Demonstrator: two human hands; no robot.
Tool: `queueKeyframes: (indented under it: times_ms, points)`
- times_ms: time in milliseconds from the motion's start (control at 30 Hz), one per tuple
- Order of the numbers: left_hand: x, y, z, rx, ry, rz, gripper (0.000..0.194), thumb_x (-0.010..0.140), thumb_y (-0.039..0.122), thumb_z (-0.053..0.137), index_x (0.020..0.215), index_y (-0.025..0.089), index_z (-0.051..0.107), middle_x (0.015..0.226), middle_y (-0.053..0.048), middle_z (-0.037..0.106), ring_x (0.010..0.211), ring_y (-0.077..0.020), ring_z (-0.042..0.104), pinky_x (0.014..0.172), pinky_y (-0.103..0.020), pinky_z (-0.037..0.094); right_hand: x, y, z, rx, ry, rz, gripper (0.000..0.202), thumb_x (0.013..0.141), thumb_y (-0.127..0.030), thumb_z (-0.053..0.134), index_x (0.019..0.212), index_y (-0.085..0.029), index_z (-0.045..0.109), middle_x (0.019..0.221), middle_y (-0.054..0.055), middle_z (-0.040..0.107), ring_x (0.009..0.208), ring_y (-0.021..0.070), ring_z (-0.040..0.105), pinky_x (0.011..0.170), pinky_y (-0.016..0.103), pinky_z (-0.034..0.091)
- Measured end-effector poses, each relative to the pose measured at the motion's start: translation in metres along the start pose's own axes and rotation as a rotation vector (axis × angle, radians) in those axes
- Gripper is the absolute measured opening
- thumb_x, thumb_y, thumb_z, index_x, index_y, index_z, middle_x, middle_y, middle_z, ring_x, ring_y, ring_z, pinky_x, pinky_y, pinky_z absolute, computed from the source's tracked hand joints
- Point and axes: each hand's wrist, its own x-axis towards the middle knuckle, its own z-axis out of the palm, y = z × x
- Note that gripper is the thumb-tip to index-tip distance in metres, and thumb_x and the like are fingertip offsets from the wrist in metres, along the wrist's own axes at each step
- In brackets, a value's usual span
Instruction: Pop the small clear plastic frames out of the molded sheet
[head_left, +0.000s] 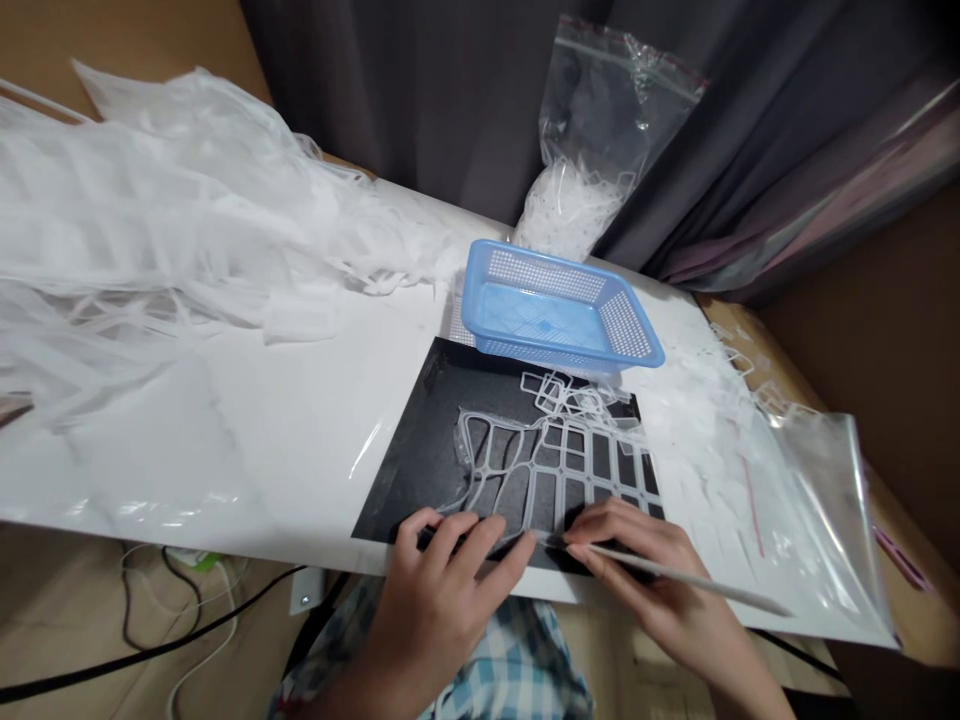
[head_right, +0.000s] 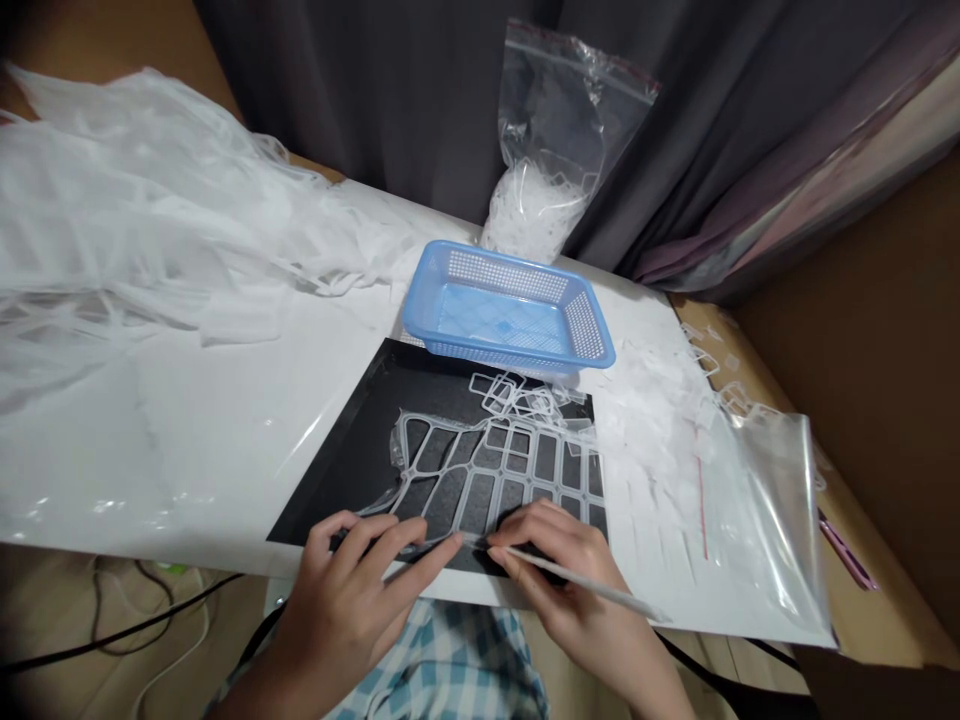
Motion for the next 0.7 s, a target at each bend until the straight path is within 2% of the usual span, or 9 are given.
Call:
queueKeyframes:
  times_ms: [267, 433, 567, 700]
  points:
    - [-0.003, -0.002, 0.002, 0.002, 0.034, 0.048, 0.034, 0.099, 0.015, 0.043, 0.105, 0.031, 0.072, 0.093, 0.000, 0.067, 0.088, -0.0164, 0.055, 0.084, -0.038, 0.033, 0.000, 0.010, 0.005, -0.031, 0.033, -0.099, 0.011, 0.097, -0.020, 0.058, 0.097, -0.020, 0.069, 0.095, 0.008, 0.072, 0.090, 0.0200, 0.069, 0.083, 0.035, 0.055]
    - [-0.003, -0.002, 0.004, 0.003, 0.030, 0.033, 0.035, 0.104, 0.021, 0.038, 0.106, 0.031, 0.072, 0.092, 0.000, 0.068, 0.087, -0.0161, 0.055, 0.083, -0.038, 0.033, 0.001, 0.007, 0.006, -0.118, 0.063, -0.132, 0.011, 0.096, -0.022, 0.059, 0.098, -0.021, 0.070, 0.104, 0.008, 0.074, 0.095, 0.0208, 0.069, 0.087, 0.035, 0.056]
    - [-0.003, -0.002, 0.002, -0.012, 0.023, 0.029, 0.035, 0.102, 0.017, 0.040, 0.106, 0.030, 0.072, 0.092, 0.000, 0.068, 0.087, -0.0159, 0.056, 0.082, -0.037, 0.033, 0.004, 0.006, 0.014, -0.341, 0.116, -0.310, 0.015, 0.098, -0.014, 0.053, 0.098, -0.019, 0.068, 0.112, 0.010, 0.075, 0.089, 0.0207, 0.069, 0.076, 0.034, 0.058]
    - [-0.004, -0.001, 0.001, -0.012, 0.017, 0.016, 0.034, 0.094, 0.010, 0.048, 0.106, 0.031, 0.072, 0.092, 0.001, 0.068, 0.087, -0.0155, 0.056, 0.083, -0.036, 0.034, 0.004, 0.014, 0.019, -0.570, 0.230, -0.415, 0.017, 0.094, -0.011, 0.059, 0.103, -0.021, 0.069, 0.114, 0.010, 0.074, 0.083, 0.0219, 0.068, 0.066, 0.034, 0.056]
